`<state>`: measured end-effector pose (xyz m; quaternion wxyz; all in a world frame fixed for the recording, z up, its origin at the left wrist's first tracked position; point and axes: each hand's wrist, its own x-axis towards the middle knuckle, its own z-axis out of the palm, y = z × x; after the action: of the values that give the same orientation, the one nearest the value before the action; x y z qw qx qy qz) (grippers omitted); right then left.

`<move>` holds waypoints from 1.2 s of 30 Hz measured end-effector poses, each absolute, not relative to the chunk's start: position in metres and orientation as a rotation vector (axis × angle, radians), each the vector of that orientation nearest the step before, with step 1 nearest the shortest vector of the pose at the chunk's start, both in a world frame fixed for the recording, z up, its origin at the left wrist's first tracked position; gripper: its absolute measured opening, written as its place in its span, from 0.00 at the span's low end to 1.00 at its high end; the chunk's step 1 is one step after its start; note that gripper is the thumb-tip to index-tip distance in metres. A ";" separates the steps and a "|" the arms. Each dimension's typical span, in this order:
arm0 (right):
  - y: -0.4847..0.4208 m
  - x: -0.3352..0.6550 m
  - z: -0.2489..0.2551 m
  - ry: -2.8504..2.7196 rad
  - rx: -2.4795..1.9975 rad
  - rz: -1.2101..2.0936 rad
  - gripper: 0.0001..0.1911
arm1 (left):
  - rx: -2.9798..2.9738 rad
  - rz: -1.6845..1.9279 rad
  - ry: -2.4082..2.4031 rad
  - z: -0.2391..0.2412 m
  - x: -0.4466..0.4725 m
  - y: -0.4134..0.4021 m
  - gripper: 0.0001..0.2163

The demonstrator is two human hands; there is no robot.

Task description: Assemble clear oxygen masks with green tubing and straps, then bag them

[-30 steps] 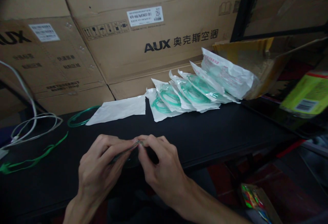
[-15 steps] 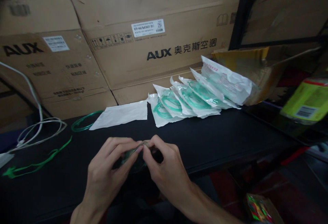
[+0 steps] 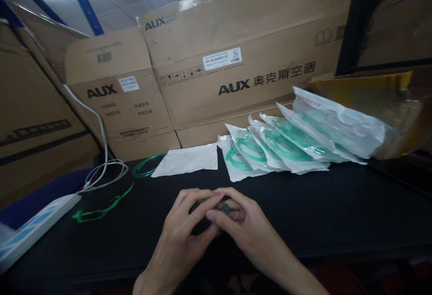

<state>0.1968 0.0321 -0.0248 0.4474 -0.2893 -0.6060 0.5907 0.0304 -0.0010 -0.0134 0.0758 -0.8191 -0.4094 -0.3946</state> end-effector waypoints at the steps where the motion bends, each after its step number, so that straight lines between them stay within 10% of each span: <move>1: 0.034 0.197 -0.026 -1.478 -0.723 1.450 0.21 | -2.496 -1.144 -1.282 -0.010 0.027 -0.001 0.25; 15: 0.034 0.195 -0.028 -1.455 -0.726 1.372 0.24 | -1.479 -0.422 -2.560 -0.005 -0.156 -0.001 0.30; 21: 0.034 0.196 -0.027 -1.457 -0.720 1.402 0.24 | -1.907 -0.638 -2.490 0.005 -0.135 0.004 0.14; 36: 0.032 0.197 -0.021 -1.338 -0.700 1.463 0.23 | -2.446 -0.675 -2.105 0.011 -0.046 -0.003 0.18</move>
<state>0.1973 0.0324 -0.0214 0.4963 -0.2890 -0.5524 0.6042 -0.0462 -0.0025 0.0112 -0.0774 -0.7398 -0.6365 -0.2041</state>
